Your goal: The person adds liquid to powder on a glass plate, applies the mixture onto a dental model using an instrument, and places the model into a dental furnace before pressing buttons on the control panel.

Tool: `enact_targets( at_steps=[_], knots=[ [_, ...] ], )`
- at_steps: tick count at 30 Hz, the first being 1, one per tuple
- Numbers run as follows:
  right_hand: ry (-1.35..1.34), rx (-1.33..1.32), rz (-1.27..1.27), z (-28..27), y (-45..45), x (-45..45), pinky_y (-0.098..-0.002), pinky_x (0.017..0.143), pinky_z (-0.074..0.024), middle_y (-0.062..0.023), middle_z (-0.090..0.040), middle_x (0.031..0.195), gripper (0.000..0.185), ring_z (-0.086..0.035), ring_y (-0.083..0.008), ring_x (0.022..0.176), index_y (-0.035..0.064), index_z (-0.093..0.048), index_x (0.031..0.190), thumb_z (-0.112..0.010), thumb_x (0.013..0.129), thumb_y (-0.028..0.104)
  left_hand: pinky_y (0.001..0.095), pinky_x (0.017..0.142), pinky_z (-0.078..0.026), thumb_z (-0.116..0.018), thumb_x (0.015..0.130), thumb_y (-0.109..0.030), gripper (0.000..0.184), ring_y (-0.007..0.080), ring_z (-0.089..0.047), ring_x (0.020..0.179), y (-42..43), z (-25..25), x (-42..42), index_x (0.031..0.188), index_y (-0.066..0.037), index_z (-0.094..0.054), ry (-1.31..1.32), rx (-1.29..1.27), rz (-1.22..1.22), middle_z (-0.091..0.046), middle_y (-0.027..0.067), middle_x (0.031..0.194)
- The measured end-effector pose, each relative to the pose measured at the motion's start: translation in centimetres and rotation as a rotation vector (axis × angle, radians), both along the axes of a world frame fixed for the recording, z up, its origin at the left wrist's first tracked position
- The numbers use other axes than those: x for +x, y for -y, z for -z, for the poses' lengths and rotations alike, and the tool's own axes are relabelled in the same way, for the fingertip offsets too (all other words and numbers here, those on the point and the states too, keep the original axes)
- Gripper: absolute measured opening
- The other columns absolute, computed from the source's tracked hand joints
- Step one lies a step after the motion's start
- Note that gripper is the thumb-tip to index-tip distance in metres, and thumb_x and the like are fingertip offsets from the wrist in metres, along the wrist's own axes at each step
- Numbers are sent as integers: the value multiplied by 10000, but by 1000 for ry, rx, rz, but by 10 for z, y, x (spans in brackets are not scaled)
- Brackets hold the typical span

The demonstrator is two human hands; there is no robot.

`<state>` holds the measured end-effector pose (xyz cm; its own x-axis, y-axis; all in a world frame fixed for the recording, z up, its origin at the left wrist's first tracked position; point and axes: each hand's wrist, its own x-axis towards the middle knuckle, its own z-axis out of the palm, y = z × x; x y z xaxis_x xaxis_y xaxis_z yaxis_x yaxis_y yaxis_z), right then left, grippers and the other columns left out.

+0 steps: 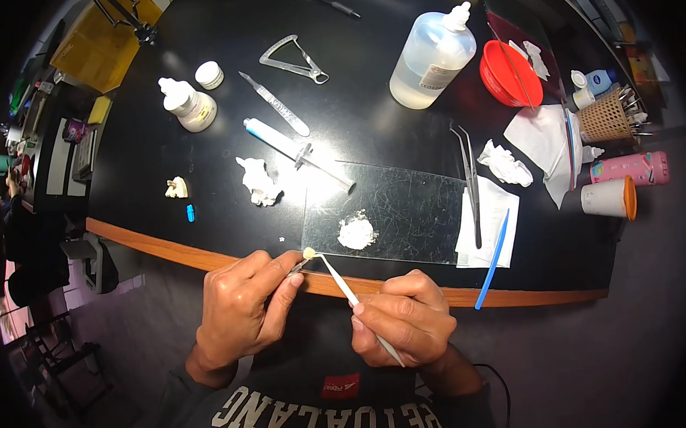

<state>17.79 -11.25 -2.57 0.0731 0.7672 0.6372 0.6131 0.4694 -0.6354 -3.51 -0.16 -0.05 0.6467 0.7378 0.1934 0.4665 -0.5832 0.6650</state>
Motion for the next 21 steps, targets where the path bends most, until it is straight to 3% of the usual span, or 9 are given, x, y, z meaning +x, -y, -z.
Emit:
enact_targets(
  at_steps=[21],
  knots=[
    [63, -53, 23, -1, -2, -1, -317, 591, -479, -23, -762, 860, 247, -643, -190, 756, 66, -794, 1001, -803, 762, 2, 385, 505, -426, -777, 955, -98, 175, 231, -551, 527, -2, -1, 1, 1119, -36, -781, 11, -40, 11, -540, 69, 691]
  ],
)
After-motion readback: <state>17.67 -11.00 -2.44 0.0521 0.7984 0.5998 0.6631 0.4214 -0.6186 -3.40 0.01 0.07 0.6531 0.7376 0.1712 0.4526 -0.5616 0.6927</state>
